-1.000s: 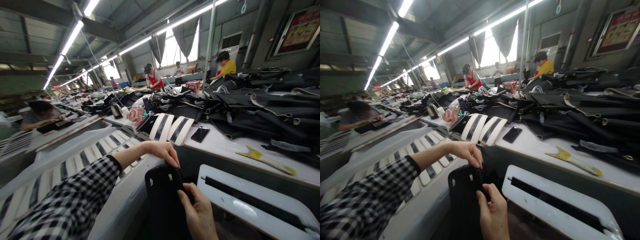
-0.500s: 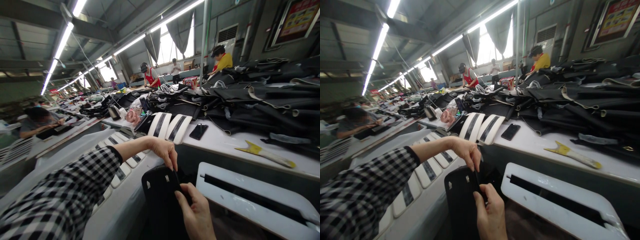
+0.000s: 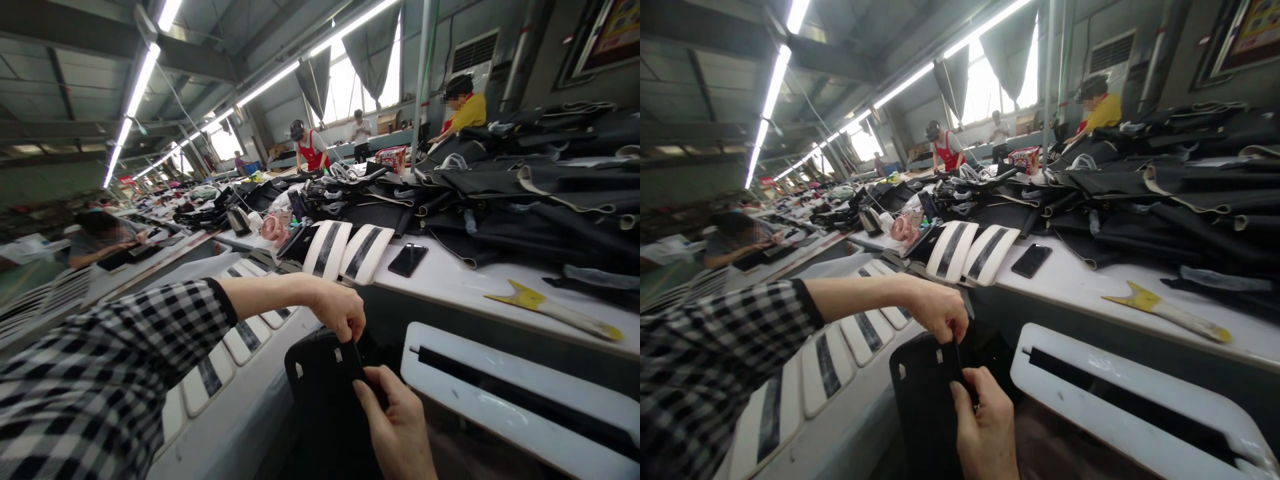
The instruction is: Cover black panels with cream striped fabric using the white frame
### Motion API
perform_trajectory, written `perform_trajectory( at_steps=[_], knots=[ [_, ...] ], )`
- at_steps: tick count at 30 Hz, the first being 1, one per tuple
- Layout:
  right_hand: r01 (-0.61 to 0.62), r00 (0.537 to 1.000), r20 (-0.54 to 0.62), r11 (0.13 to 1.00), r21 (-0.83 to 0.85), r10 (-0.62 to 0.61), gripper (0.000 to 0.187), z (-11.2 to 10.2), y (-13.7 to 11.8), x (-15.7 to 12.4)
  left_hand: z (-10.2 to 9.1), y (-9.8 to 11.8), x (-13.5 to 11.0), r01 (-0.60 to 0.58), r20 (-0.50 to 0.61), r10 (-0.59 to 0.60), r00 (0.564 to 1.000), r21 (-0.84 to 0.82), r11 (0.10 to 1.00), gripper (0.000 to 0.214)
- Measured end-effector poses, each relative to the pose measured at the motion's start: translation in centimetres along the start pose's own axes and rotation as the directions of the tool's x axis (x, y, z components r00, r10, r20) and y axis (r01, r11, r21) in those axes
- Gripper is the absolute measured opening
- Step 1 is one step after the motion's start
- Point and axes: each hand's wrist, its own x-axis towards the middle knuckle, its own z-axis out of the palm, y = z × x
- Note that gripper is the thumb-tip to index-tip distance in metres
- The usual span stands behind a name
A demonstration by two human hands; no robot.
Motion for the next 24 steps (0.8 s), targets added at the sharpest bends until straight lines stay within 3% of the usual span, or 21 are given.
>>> perform_trajectory(
  at_steps=[5, 10, 13, 16, 21, 24],
  knots=[
    [-0.054, 0.999, -0.002, 0.998, 0.023, 0.054, 0.023, -0.1, -0.6, -0.1, 0.4, 0.1, -0.3, 0.024, -0.028, -0.022, 0.999, 0.044, 0.999, 0.021],
    [-0.09, 0.996, 0.013, 0.994, 0.065, 0.089, 0.023, -1.0, -0.6, 0.2, 0.5, -1.2, -1.4, -0.019, -0.009, 0.017, 1.0, -0.274, 0.962, 0.018],
    [-0.107, 0.994, 0.021, 0.991, 0.084, 0.106, 0.023, -1.3, -0.4, 0.2, 2.3, -1.6, -1.9, -0.036, -0.073, 0.01, 0.997, -0.365, 0.93, 0.035],
    [-0.106, 0.993, 0.055, 0.992, 0.075, 0.102, 0.021, -1.2, -0.8, 0.1, 5.2, -1.7, -1.9, -0.042, -0.202, -0.04, 0.979, -0.388, 0.92, 0.033],
    [-0.177, 0.954, 0.255, 0.983, 0.041, 0.161, 0.016, -3.1, -0.1, -0.9, 8.3, -2.4, -4.2, -0.01, -0.435, -0.146, 0.889, -0.338, 0.941, 0.024],
    [-0.305, 0.914, 0.317, 0.945, 0.122, 0.254, 0.051, -5.1, 2.8, -2.8, 9.2, -3.1, -8.0, 0.075, -0.536, -0.33, 0.777, -0.442, 0.894, 0.025]
  ],
)
